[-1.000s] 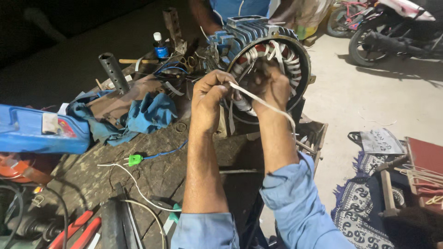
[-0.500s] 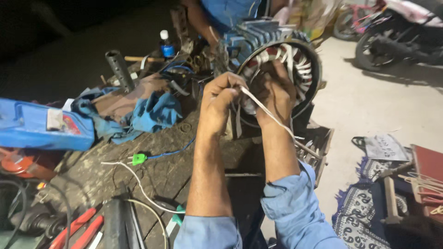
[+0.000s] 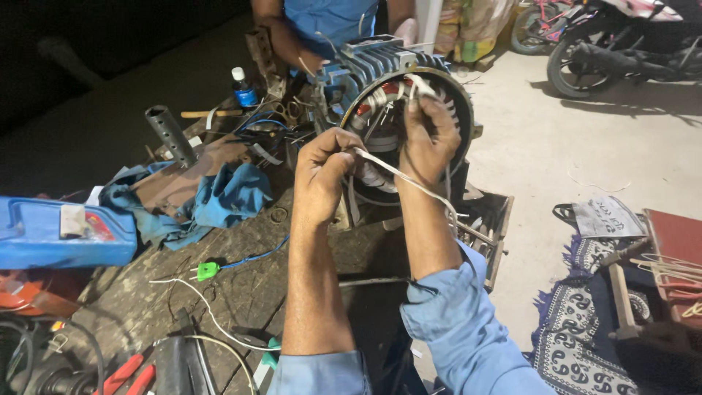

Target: The person works on an electric motor stator, repeatedly inserting a white insulating strip into the winding slots and tapping it into place with a metal rod. The person also uses pliers to adjust the strip and wires within the stator.

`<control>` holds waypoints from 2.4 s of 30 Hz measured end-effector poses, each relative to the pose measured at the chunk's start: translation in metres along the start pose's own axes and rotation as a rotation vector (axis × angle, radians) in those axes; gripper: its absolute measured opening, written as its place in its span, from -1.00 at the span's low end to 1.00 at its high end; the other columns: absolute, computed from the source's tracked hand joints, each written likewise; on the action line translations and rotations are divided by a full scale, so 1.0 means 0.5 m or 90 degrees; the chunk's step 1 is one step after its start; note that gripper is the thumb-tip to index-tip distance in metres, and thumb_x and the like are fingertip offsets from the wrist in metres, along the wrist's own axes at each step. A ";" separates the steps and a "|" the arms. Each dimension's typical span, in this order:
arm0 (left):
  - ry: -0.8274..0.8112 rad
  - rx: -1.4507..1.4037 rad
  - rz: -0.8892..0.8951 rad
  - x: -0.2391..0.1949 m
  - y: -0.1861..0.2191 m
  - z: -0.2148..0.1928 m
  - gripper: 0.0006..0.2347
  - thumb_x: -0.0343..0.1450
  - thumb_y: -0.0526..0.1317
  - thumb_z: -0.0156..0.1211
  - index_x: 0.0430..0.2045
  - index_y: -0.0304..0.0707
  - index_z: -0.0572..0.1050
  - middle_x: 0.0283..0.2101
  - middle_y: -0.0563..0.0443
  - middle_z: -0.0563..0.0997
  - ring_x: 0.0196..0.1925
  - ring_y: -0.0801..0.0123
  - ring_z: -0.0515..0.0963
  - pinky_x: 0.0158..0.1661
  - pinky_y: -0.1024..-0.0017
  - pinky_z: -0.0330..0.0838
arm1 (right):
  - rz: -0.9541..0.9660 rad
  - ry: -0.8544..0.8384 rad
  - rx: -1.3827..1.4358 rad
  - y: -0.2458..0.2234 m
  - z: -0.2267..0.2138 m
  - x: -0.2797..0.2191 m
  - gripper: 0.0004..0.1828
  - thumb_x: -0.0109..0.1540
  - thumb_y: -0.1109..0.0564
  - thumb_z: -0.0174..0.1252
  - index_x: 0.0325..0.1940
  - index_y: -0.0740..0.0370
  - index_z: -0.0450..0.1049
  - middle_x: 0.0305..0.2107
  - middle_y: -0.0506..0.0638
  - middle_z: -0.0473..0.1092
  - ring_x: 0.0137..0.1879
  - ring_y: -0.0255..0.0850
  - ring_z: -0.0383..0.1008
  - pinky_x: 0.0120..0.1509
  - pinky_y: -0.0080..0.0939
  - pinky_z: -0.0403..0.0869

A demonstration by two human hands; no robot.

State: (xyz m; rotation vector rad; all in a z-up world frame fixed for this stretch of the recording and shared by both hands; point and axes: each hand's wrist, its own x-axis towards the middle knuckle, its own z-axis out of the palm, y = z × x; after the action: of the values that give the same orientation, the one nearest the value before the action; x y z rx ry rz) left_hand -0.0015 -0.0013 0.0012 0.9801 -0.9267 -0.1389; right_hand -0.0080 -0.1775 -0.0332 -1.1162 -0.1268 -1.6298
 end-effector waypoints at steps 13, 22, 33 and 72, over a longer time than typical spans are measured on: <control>-0.013 0.020 0.023 0.013 -0.009 -0.001 -0.88 0.33 -0.39 -0.03 -0.41 -0.43 0.49 -0.47 0.11 0.46 -0.42 0.55 0.37 -0.35 0.54 0.27 | -0.056 -0.377 -0.452 -0.082 -0.076 0.035 -0.45 0.15 0.14 0.35 0.21 0.34 0.47 0.01 0.28 0.33 0.12 0.10 0.44 0.17 -0.03 0.50; -0.023 0.069 -0.006 0.001 -0.014 0.006 -0.89 0.33 -0.40 -0.02 -0.42 -0.42 0.49 -0.47 0.13 0.46 -0.41 0.58 0.37 -0.36 0.55 0.26 | -0.249 -0.338 -0.415 -0.114 -0.044 -0.010 -0.54 0.18 0.28 0.35 0.17 0.33 0.46 0.17 0.22 0.43 0.32 0.16 0.44 0.47 0.06 0.37; -0.034 0.050 0.016 0.000 -0.020 -0.007 -0.89 0.37 -0.37 -0.03 -0.41 -0.40 0.48 -0.46 0.15 0.43 -0.41 0.58 0.33 -0.34 0.54 0.22 | 0.427 -0.526 -0.500 -0.150 -0.054 -0.010 -0.67 0.00 0.24 0.36 -0.17 0.26 0.54 -0.37 0.18 0.60 -0.19 -0.10 0.59 0.12 -0.19 0.40; -0.030 0.396 0.020 -0.007 0.045 0.155 -0.67 0.39 -0.49 0.21 0.07 -0.38 0.54 -0.08 -0.06 0.72 0.00 0.42 0.67 0.04 0.47 0.55 | -0.098 -0.508 -0.568 -0.115 -0.145 0.017 -0.49 0.25 0.13 0.27 0.23 0.40 0.37 0.03 0.30 0.42 -0.08 0.06 0.58 0.06 -0.10 0.60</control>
State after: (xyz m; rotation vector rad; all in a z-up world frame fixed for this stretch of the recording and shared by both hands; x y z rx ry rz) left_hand -0.0665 -0.0370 0.0333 1.5382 -1.0517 0.1663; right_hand -0.0967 -0.2039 -0.0419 -2.4609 0.0124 -1.2743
